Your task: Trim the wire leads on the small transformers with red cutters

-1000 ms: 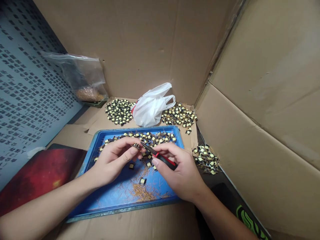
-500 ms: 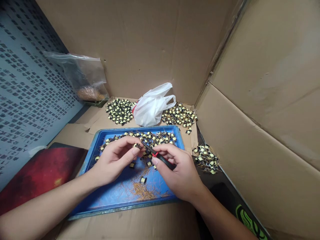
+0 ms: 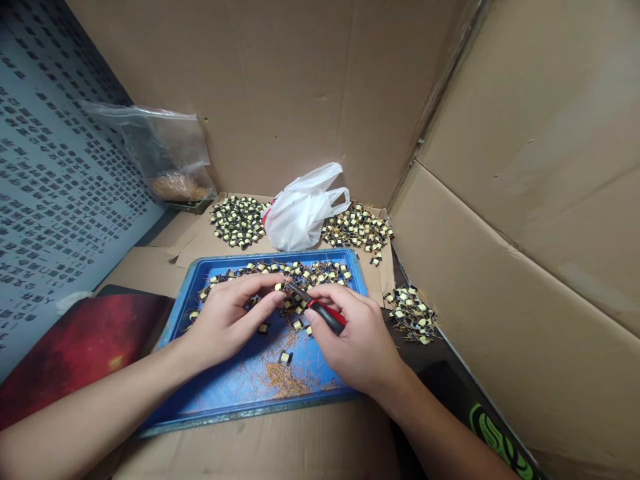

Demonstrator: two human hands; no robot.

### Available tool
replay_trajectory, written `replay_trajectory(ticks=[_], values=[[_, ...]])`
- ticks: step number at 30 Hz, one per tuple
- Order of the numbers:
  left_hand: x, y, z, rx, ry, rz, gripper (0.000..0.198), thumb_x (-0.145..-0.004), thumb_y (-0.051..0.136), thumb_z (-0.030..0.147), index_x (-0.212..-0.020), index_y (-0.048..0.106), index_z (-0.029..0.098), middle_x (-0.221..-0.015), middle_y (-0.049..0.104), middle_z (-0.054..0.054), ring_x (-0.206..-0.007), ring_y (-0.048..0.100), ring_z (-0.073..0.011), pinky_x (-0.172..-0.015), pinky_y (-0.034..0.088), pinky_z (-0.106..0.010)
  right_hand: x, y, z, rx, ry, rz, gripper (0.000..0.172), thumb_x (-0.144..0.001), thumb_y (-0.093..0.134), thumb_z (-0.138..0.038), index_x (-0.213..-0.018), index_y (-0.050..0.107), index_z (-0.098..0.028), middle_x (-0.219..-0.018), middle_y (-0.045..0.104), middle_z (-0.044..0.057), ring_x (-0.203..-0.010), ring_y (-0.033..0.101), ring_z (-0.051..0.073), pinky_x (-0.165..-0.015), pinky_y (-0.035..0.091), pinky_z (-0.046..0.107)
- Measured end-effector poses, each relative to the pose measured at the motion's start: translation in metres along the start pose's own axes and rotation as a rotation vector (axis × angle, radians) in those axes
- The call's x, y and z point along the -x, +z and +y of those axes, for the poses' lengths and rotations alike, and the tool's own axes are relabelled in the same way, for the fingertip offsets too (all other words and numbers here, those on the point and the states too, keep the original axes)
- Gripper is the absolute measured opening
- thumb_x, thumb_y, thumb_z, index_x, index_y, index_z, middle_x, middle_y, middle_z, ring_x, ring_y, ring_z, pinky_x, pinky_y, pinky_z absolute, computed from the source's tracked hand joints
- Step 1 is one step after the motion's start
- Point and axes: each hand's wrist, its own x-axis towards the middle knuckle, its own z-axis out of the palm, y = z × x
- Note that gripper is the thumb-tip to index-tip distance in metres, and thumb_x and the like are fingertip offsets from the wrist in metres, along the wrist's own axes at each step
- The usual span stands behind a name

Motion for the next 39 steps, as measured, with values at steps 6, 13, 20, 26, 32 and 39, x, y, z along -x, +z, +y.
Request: replay_trajectory(ticks=[6, 13, 20, 26, 32, 39], values=[[0.001, -0.001, -0.001, 0.005, -0.024, -0.009, 0.028, -0.105, 0.064, 0.029, -0.129, 0.075, 0.020, -0.112, 0.083, -0.005, -0.098, 0.079, -0.0172, -0.096, 0.059, -0.029, 0.000, 0.000, 0.001, -0.003, 0.012, 0.000, 0.020, -0.093, 0.070, -0.027, -0.112, 0.075, -0.023, -0.101, 0.080, 0.005, -0.084, 0.075, 0.019, -0.079, 0.062, 0.035], [0.000, -0.001, -0.003, 0.020, -0.025, -0.018, 0.027, -0.103, 0.068, 0.029, -0.128, 0.077, 0.022, -0.117, 0.083, -0.004, -0.103, 0.078, -0.0174, -0.097, 0.058, -0.028, -0.001, -0.001, -0.002, 0.006, -0.001, -0.018, 0.017, -0.096, 0.070, -0.032, -0.109, 0.075, -0.022, -0.096, 0.078, 0.004, -0.082, 0.074, 0.019, -0.076, 0.059, 0.033], [0.000, -0.001, -0.002, 0.145, -0.080, -0.029, 0.027, -0.102, 0.070, 0.032, -0.127, 0.078, 0.025, -0.113, 0.083, -0.003, -0.094, 0.078, -0.0158, -0.085, 0.059, -0.026, 0.000, -0.005, -0.002, -0.007, -0.018, -0.057, 0.013, -0.100, 0.068, -0.033, -0.104, 0.076, -0.024, -0.089, 0.076, 0.001, -0.075, 0.071, 0.016, -0.070, 0.055, 0.029], [0.001, -0.003, -0.002, 0.285, -0.128, -0.083, 0.026, -0.104, 0.068, 0.029, -0.126, 0.078, 0.022, -0.093, 0.082, -0.002, -0.076, 0.074, -0.0115, -0.071, 0.056, -0.021, 0.002, -0.005, -0.001, -0.008, -0.024, -0.078, 0.017, -0.102, 0.065, -0.035, -0.102, 0.075, -0.022, -0.087, 0.074, 0.001, -0.072, 0.069, 0.016, -0.068, 0.052, 0.030], [-0.001, -0.006, -0.002, 0.503, -0.244, -0.183, 0.027, -0.103, 0.067, 0.033, -0.120, 0.077, 0.014, -0.074, 0.073, -0.002, -0.065, 0.066, -0.0110, -0.062, 0.053, -0.021, 0.003, -0.007, -0.005, -0.042, 0.013, -0.133, 0.018, -0.102, 0.063, -0.035, -0.102, 0.075, -0.022, -0.090, 0.077, 0.003, -0.075, 0.070, 0.018, -0.067, 0.053, 0.031], [-0.005, -0.006, 0.003, 0.679, -0.362, -0.214, 0.027, -0.096, 0.075, 0.034, -0.112, 0.077, 0.012, -0.082, 0.075, -0.005, -0.060, 0.061, -0.0092, -0.059, 0.052, -0.021, 0.001, -0.012, -0.012, -0.031, -0.024, -0.149, 0.015, -0.101, 0.063, -0.030, -0.096, 0.075, -0.022, -0.081, 0.072, 0.000, -0.069, 0.066, 0.016, -0.064, 0.050, 0.028]])
